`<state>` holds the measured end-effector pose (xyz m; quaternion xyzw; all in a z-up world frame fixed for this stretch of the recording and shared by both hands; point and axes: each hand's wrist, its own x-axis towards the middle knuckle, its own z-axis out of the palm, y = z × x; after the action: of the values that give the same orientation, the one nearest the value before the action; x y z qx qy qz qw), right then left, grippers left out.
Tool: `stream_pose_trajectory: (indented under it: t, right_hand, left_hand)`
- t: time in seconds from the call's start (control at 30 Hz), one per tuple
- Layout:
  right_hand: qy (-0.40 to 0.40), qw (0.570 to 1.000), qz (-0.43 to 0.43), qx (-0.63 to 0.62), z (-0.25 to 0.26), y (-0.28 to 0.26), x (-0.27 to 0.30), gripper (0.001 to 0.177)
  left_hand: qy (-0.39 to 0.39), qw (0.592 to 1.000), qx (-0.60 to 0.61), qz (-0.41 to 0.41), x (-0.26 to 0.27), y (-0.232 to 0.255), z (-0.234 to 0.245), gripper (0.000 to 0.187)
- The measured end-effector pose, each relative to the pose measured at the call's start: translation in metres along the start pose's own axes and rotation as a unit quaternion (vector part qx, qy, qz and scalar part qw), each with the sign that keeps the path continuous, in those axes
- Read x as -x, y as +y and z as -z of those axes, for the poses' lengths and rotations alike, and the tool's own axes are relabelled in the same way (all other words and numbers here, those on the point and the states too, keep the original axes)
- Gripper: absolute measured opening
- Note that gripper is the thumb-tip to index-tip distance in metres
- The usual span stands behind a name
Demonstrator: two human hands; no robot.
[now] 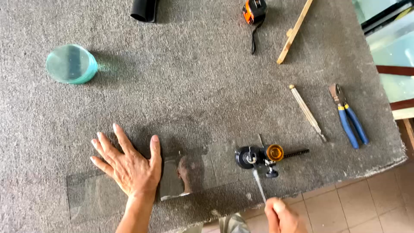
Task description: Cutting a circle into a sheet of glass and then snapping off the excess glass using pliers.
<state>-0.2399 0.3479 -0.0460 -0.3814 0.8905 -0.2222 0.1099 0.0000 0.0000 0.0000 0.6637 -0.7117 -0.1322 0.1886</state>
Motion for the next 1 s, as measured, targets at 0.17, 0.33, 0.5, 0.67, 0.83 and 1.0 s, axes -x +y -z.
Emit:
stream_pose_trajectory:
  t: [0.17, 0.33, 0.5, 0.67, 0.83, 1.0]
  right_hand:
    - [-0.033, 0.999, -0.002, -0.01, 0.007, -0.065, -0.019, 0.006]
    - [-0.085, 0.996, -0.003, -0.037, 0.024, -0.117, -0.063, 0.003]
    - [-0.099, 0.994, 0.039, -0.022, 0.013, -0.059, -0.038, 0.005]
    - [0.048, 0.978, 0.167, -0.114, 0.066, -0.095, -0.08, 0.007]
    - [-0.075, 0.967, 0.219, 0.105, 0.131, -0.151, -0.203, 0.01]
    - [-0.328, 0.861, 0.317, 0.227, 0.112, -0.166, -0.272, 0.01]
  left_hand:
    - [-0.008, 1.0, 0.004, 0.016, -0.002, 0.002, 0.003, 0.102]
    - [-0.008, 1.0, 0.004, 0.015, 0.0, 0.001, 0.003, 0.101]
    - [0.005, 1.0, 0.009, 0.017, 0.0, 0.004, 0.003, 0.1]
    - [0.025, 0.999, 0.002, 0.023, -0.003, 0.005, 0.004, 0.099]
    - [0.011, 1.0, 0.004, 0.02, -0.002, 0.007, 0.006, 0.098]
    - [0.013, 0.999, -0.023, 0.018, -0.003, 0.001, -0.001, 0.098]
